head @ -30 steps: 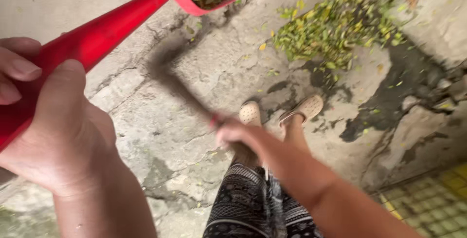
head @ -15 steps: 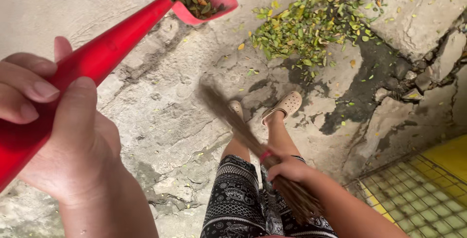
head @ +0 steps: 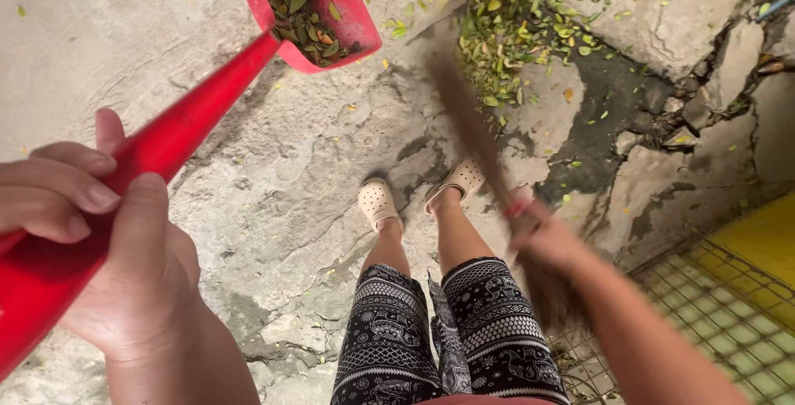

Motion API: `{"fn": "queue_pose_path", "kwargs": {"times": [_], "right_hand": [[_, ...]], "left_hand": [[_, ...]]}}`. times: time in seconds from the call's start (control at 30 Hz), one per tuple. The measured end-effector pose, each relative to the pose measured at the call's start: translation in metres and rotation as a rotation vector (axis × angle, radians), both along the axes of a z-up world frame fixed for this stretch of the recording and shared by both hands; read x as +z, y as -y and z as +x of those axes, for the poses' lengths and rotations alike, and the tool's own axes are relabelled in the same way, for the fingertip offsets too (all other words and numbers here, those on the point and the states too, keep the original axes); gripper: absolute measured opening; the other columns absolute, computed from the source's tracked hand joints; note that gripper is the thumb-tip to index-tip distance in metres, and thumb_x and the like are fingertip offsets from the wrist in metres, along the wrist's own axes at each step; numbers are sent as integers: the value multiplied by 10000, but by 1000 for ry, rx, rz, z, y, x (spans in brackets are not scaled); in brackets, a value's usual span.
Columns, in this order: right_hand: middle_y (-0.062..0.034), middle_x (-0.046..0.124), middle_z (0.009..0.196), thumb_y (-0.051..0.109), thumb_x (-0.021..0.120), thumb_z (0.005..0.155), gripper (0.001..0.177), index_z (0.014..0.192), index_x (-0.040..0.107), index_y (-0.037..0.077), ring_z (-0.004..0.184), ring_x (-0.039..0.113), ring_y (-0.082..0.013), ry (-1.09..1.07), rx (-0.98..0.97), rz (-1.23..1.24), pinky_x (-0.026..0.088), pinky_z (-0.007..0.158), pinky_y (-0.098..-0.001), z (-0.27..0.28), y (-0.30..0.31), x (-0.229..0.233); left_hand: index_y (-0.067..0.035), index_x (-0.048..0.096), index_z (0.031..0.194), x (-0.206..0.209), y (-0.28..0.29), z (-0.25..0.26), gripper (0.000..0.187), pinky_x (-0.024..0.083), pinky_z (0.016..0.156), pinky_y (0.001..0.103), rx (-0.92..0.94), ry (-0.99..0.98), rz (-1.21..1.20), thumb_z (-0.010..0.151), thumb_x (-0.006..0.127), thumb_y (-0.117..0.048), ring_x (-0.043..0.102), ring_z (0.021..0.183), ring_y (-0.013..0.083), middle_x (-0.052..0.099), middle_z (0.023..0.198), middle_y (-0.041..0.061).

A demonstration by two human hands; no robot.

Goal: The person sweeps leaves into a red dustpan using a small hand broom and then carries the dustpan away.

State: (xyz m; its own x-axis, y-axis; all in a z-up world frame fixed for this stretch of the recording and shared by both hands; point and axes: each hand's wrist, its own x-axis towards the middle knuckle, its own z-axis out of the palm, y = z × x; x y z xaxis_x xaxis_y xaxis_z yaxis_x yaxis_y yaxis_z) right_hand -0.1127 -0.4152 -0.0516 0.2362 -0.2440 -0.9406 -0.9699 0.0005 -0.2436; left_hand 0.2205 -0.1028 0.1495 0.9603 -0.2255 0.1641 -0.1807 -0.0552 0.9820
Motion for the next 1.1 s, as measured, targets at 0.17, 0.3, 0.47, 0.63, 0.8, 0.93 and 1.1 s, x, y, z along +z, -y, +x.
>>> {"fn": "queue_pose_path", "kwargs": {"times": [0.17, 0.3, 0.47, 0.63, 0.8, 0.93, 1.1], "right_hand": [[-151, 602, 1410, 11, 770, 621, 1056, 1553, 385, 326, 1160, 611, -372, -214, 10, 494, 520, 1002, -457, -35, -24, -42], [-142, 781, 1142, 195, 833, 669, 625, 1264, 719, 42, 1068, 733, -259, -276, 461, 5, 596, 918, -411, -2, 112, -95], [-139, 717, 1192, 69, 785, 631, 1102, 1626, 404, 352, 981, 694, -370, -104, -100, -152, 573, 840, -500, 40, 185, -40], [-128, 709, 1235, 185, 861, 673, 807, 1427, 575, 168, 1132, 678, -268, -176, 360, -44, 565, 975, -394, 13, 61, 6], [-190, 601, 1289, -33, 763, 598, 1004, 1473, 274, 19, 1030, 649, -247, 198, 81, 516, 593, 796, -358, 57, -66, -14], [-176, 575, 1352, -52, 744, 612, 982, 1495, 360, 138, 1015, 764, -336, -150, 198, 443, 665, 832, -388, 138, -33, -70], [-131, 689, 1014, -14, 734, 664, 920, 1483, 498, 332, 670, 679, -262, 96, -282, 120, 563, 613, -416, 121, 109, -69]], "left_hand": [[-98, 389, 1116, -3, 25, -7, 472, 396, 1270, 421, -3, -28, -29, 1012, 561, 328, 529, 1062, 122, 464, 1069, 25], [-98, 394, 1114, -6, 38, -13, 464, 414, 1286, 445, -2, -39, -2, 988, 546, 322, 529, 1060, 122, 465, 1056, 19], [-95, 390, 1121, -6, 50, -15, 456, 351, 1242, 432, -50, -30, 27, 990, 510, 325, 532, 1052, 125, 462, 1048, 18], [-99, 390, 1098, -5, 63, -10, 457, 379, 1222, 439, -16, -11, 14, 991, 541, 319, 535, 1044, 124, 470, 1044, 16], [-98, 392, 1091, -12, 67, 5, 445, 368, 1231, 445, -43, 8, -17, 951, 495, 312, 541, 1030, 117, 472, 1021, 13], [-97, 392, 1093, -15, 70, 7, 444, 368, 1236, 443, -61, 17, 0, 960, 501, 312, 538, 1022, 116, 471, 1018, 13], [-96, 391, 1096, -15, 67, 11, 444, 368, 1241, 441, -56, 12, -2, 970, 508, 313, 534, 1011, 114, 470, 1014, 13]]}}
